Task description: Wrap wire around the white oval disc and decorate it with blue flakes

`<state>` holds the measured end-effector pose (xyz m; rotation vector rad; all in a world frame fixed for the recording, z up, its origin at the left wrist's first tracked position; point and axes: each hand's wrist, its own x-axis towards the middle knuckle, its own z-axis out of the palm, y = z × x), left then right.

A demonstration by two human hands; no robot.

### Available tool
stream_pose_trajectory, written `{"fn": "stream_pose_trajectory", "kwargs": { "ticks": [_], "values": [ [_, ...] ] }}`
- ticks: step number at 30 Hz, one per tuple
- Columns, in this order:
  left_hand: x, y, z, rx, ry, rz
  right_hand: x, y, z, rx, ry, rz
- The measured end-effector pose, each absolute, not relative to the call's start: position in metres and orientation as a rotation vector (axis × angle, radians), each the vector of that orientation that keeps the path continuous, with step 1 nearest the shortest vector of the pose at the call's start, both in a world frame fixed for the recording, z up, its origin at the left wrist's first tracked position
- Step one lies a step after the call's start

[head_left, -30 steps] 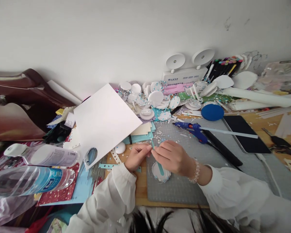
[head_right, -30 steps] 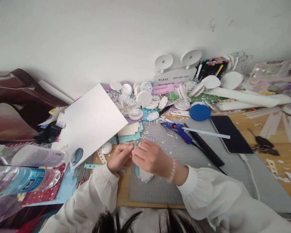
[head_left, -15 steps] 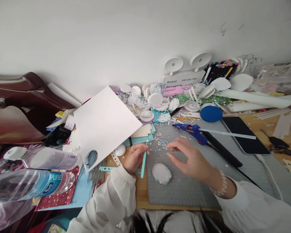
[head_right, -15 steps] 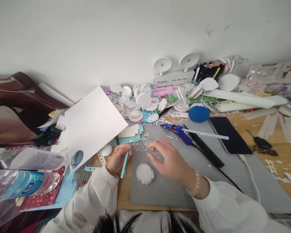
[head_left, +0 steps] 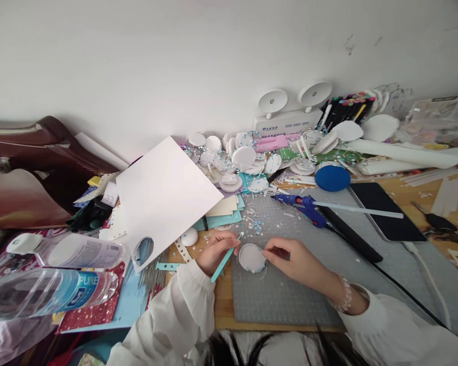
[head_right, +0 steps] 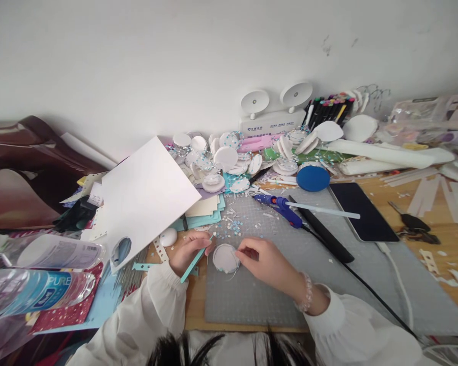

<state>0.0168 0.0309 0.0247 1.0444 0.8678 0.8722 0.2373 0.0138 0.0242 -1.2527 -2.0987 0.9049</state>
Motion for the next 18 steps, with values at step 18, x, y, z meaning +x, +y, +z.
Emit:
{"fn": "stream_pose_trajectory", "kwargs": {
  "ticks": [18],
  "values": [
    [0.017, 0.032, 0.026, 1.146, 0.939, 0.892, 0.309, 0.055, -0.006, -1.772, -1.836, -0.149]
  ]
}}
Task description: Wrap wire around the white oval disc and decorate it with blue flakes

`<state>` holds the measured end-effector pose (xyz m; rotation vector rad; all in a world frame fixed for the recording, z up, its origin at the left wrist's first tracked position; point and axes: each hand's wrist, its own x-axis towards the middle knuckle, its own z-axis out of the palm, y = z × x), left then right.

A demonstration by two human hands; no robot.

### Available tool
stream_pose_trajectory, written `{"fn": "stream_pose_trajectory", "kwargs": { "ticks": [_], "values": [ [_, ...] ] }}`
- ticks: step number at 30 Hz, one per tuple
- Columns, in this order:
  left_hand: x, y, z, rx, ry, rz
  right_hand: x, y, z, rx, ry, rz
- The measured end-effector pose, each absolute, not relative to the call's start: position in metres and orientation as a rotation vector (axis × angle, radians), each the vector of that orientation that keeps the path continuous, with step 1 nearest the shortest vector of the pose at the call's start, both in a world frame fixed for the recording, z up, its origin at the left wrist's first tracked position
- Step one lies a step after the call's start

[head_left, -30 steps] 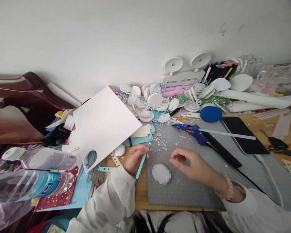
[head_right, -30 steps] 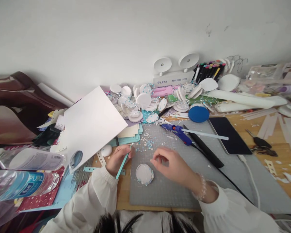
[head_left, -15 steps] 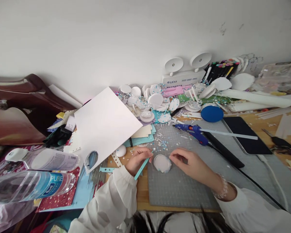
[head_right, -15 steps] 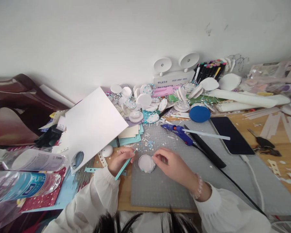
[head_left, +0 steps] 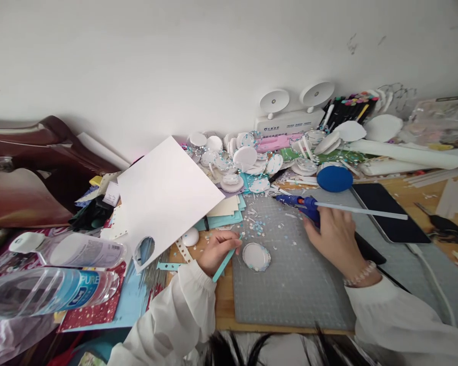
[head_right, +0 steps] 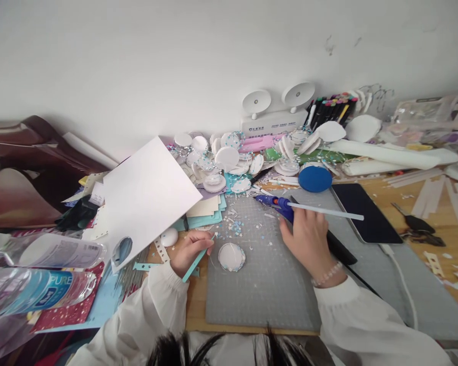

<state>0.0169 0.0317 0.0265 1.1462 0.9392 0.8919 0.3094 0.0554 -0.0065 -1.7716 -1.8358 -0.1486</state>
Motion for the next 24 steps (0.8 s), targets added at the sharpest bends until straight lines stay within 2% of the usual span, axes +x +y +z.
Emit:
{"fn": "stream_pose_trajectory", "kwargs": {
  "ticks": [9, 24],
  "values": [
    [0.017, 0.031, 0.017, 1.212, 0.93, 0.862, 0.293, 0.048, 0.001, -1.692, -1.697, -0.124],
    [0.016, 0.031, 0.019, 1.283, 0.895, 0.8, 0.275, 0.028, -0.009, -1.543, -1.697, 0.236]
  ]
}}
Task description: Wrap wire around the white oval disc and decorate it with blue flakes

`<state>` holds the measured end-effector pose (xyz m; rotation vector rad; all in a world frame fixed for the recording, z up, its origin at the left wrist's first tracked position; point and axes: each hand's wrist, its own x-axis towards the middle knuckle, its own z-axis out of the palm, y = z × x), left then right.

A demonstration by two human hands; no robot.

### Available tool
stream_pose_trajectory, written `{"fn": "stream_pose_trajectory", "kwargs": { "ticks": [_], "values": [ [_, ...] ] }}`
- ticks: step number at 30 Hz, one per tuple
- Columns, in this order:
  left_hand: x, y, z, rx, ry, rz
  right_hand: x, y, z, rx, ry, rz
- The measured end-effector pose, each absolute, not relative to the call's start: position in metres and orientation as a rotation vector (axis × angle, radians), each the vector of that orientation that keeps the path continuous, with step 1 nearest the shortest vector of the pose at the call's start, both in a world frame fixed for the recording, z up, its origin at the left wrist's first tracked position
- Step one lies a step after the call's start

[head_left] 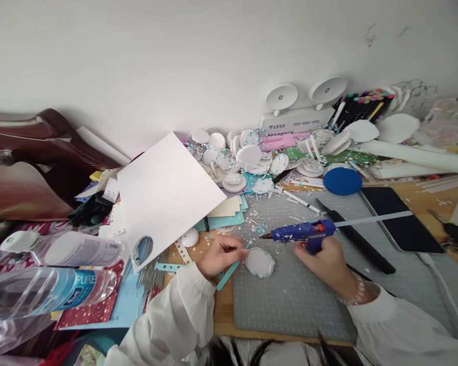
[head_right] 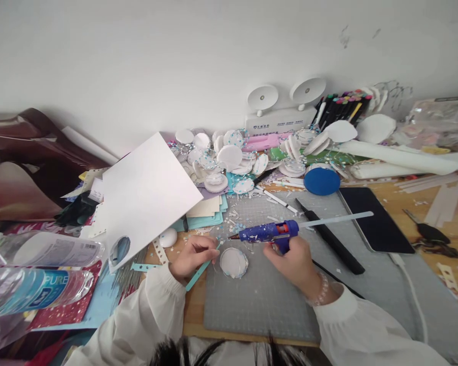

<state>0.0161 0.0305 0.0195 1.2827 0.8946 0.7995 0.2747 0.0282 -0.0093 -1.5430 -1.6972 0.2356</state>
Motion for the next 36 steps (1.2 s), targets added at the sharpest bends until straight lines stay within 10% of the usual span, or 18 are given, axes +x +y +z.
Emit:
{"fn": "stream_pose_trajectory", "kwargs": {
  "ticks": [36],
  "values": [
    [0.0146, 0.0307, 0.0145, 1.291, 0.85, 0.797, 0.2743, 0.0263, -0.0132, -1.518, -1.865, 0.201]
  ]
}}
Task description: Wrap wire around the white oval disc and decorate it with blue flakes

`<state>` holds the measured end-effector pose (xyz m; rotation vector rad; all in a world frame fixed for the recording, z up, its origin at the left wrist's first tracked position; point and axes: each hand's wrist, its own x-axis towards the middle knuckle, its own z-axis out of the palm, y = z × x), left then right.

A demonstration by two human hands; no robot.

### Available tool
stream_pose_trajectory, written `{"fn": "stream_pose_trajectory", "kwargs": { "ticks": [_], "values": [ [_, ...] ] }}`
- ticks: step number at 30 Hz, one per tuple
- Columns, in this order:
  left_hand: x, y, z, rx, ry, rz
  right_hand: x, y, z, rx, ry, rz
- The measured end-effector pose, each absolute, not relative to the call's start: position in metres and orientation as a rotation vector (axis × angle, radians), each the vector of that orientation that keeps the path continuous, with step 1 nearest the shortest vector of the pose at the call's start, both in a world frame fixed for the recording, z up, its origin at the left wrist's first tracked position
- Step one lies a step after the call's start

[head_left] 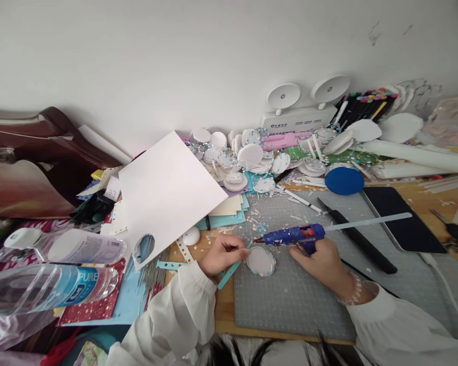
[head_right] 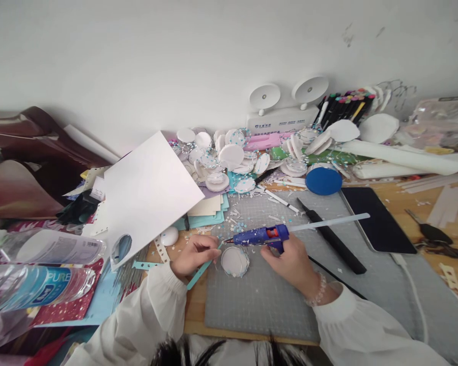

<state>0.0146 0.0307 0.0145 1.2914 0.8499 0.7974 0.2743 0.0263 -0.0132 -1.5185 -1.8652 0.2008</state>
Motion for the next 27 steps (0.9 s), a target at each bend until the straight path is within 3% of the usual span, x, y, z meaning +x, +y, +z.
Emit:
{"fn": "stream_pose_trajectory", "kwargs": {
  "ticks": [17, 27],
  "values": [
    [0.015, 0.03, 0.015, 1.246, 0.889, 0.827, 0.315, 0.048, -0.013, -1.704, -1.499, -0.329],
    [0.015, 0.031, 0.014, 1.204, 0.891, 0.84, 0.32, 0.052, -0.01, -1.773, -1.83, -0.239]
  ]
}}
